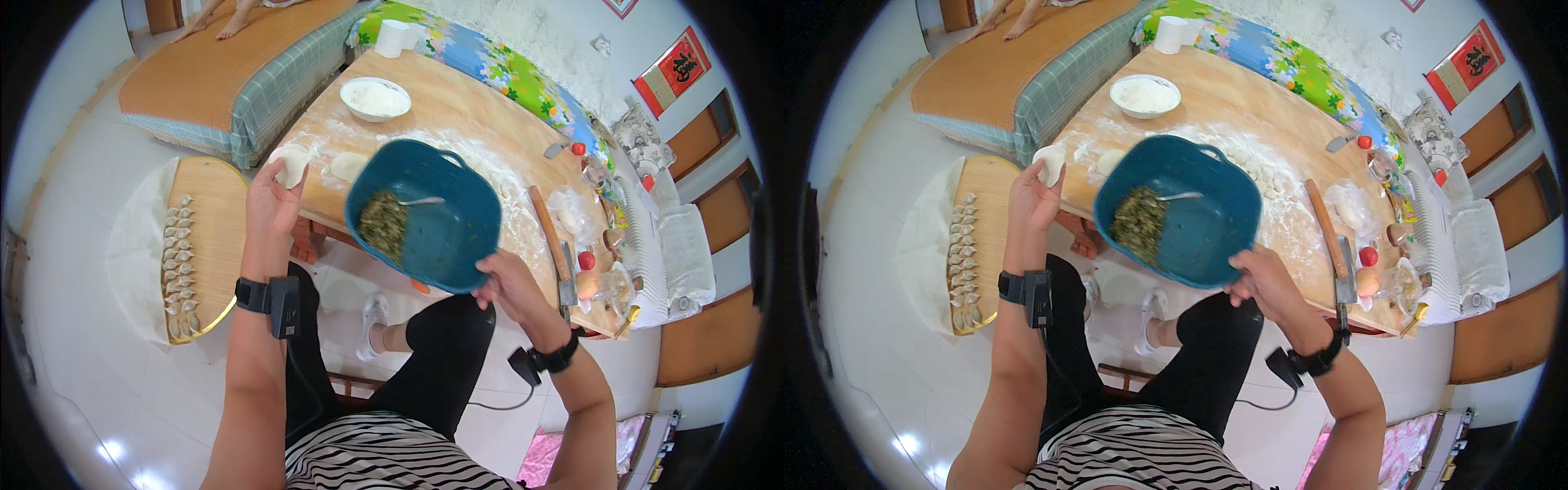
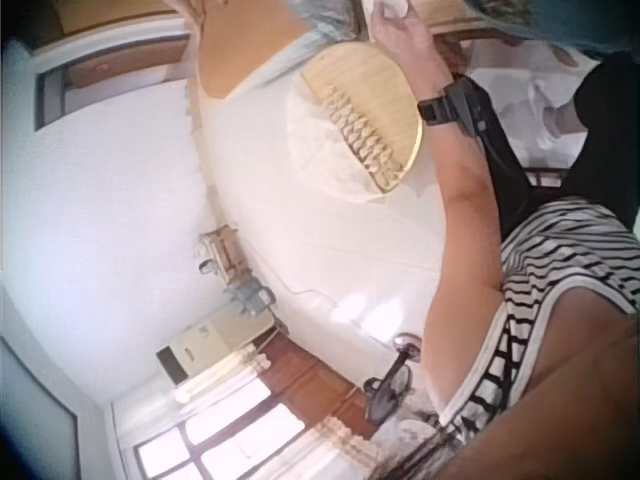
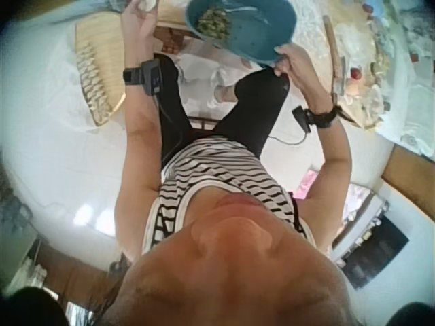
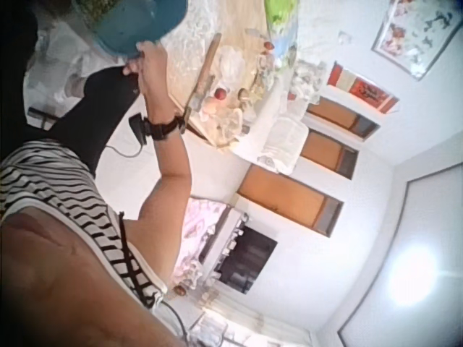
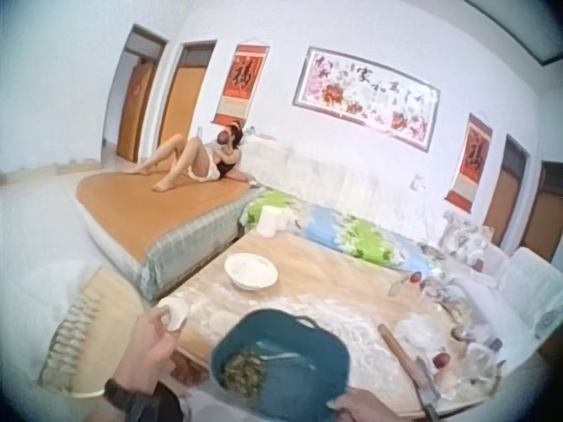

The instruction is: The person prepares small pieces of dough, rolls them into flat circles using a rolling pin, and then fills each wrapper with a green vegetable mixture using a spoon before folding and sealing them.

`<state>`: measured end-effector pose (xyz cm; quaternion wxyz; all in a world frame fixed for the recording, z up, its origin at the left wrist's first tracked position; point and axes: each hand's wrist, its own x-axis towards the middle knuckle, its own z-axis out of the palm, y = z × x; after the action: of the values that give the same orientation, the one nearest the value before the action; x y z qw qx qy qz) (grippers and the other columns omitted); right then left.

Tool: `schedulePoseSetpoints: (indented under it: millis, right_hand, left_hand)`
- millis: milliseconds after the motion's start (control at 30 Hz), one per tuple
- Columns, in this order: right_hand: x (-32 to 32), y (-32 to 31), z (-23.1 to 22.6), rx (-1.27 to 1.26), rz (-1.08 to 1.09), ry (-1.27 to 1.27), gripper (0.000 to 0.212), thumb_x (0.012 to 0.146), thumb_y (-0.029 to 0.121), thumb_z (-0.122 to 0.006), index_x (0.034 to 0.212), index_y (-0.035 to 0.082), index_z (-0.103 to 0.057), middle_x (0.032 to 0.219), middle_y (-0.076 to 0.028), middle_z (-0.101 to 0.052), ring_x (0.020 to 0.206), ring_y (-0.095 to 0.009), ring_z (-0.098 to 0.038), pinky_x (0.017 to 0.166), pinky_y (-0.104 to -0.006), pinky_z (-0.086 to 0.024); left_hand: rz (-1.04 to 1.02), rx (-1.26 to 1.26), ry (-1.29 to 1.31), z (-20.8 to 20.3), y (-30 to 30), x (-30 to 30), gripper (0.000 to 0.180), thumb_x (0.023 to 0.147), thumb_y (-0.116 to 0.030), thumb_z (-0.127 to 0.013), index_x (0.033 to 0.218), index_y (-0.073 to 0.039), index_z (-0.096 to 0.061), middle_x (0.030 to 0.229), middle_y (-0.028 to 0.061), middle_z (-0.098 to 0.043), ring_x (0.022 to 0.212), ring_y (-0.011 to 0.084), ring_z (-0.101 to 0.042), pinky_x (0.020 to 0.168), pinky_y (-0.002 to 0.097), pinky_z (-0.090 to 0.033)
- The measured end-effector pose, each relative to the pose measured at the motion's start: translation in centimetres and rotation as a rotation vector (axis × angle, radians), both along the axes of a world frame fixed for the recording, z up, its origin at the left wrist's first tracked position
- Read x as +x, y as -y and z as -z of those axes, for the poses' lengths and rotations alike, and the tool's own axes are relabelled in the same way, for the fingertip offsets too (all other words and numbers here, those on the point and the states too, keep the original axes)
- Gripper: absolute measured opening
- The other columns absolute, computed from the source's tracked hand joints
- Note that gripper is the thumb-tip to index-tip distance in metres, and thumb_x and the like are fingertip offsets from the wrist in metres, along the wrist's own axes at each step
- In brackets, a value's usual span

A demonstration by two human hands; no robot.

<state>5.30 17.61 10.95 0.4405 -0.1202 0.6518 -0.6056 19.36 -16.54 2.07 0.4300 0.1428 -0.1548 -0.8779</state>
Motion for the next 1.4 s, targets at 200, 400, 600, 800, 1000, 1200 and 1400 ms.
schedulePoseSetpoints:
  millis: [200,400,600,800,1000,1200,1400]
  right_hand:
    - [0.1,10.8,2.0,-0.105,-0.139,0.022,0.019,0.084,0.016,-0.053,0.083,-0.003,-0.054,0.059,-0.010,-0.055,0.053,-0.017,-0.056,0.046,-0.0318,-0.049]
    - [0.9,20.1,4.6,-0.096,-0.233,0.006,0.023,0.083,0.017,-0.054,0.084,-0.006,-0.055,0.063,-0.014,-0.058,0.051,-0.017,-0.055,0.044,-0.0314,-0.050]
    - [1.6,21.1,5.7,-0.094,-0.344,-0.015,0.028,0.086,0.021,-0.055,0.088,-0.007,-0.057,0.064,-0.014,-0.059,0.045,-0.017,-0.053,0.042,-0.0326,-0.049]
    - [-6.2,21.5,10.2,0.174,-0.246,-1.603,0.044,0.092,0.037,-0.052,0.123,0.006,-0.055,0.122,-0.018,-0.058,0.112,-0.035,-0.056,0.092,-0.0517,-0.045]
    - [-5.1,23.4,10.7,0.437,-0.632,-1.710,0.058,0.093,0.042,-0.046,0.142,0.013,-0.037,0.150,-0.017,-0.030,0.138,-0.040,-0.025,0.106,-0.0645,-0.023]
    - [-5.4,19.3,10.3,0.485,-0.647,-1.555,0.054,0.097,0.042,-0.039,0.145,0.018,-0.032,0.152,-0.013,-0.026,0.139,-0.038,-0.024,0.106,-0.0654,-0.021]
    - [-5.8,13.0,10.1,0.526,-0.642,-1.563,0.053,0.097,0.042,-0.041,0.145,0.020,-0.033,0.152,-0.013,-0.026,0.141,-0.036,-0.021,0.108,-0.0632,-0.021]
  left_hand:
    - [-0.101,-0.006,0.009,-1.9,0.0,5.5,0.025,0.093,-0.002,-0.049,0.116,0.007,-0.048,0.119,0.0170,-0.056,0.110,0.0266,-0.056,0.099,0.0393,-0.049]
    - [-0.039,-0.064,-0.017,0.4,4.4,10.0,0.024,0.094,-0.004,-0.050,0.115,0.005,-0.050,0.116,0.0164,-0.060,0.110,0.0271,-0.058,0.099,0.0397,-0.048]
    - [0.021,-0.098,0.041,0.8,5.7,11.6,0.027,0.093,-0.006,-0.054,0.118,0.005,-0.049,0.115,0.0170,-0.061,0.107,0.0275,-0.061,0.092,0.0382,-0.052]
    - [0.004,-0.110,0.055,1.1,5.9,9.9,0.027,0.095,-0.008,-0.051,0.118,0.006,-0.049,0.116,0.0177,-0.062,0.106,0.0268,-0.062,0.092,0.0373,-0.054]
    - [0.018,-0.158,0.095,1.0,6.0,10.2,0.028,0.094,-0.007,-0.052,0.118,0.006,-0.049,0.116,0.0164,-0.061,0.107,0.0258,-0.062,0.094,0.0352,-0.051]
    - [0.111,-0.238,0.093,0.3,5.4,9.4,0.029,0.094,-0.008,-0.052,0.119,0.006,-0.049,0.116,0.0165,-0.061,0.109,0.0257,-0.060,0.095,0.0356,-0.050]
    - [0.161,-0.163,0.083,0.8,4.9,7.4,0.028,0.092,-0.005,-0.052,0.118,0.007,-0.049,0.117,0.0168,-0.060,0.110,0.0268,-0.060,0.096,0.0380,-0.050]
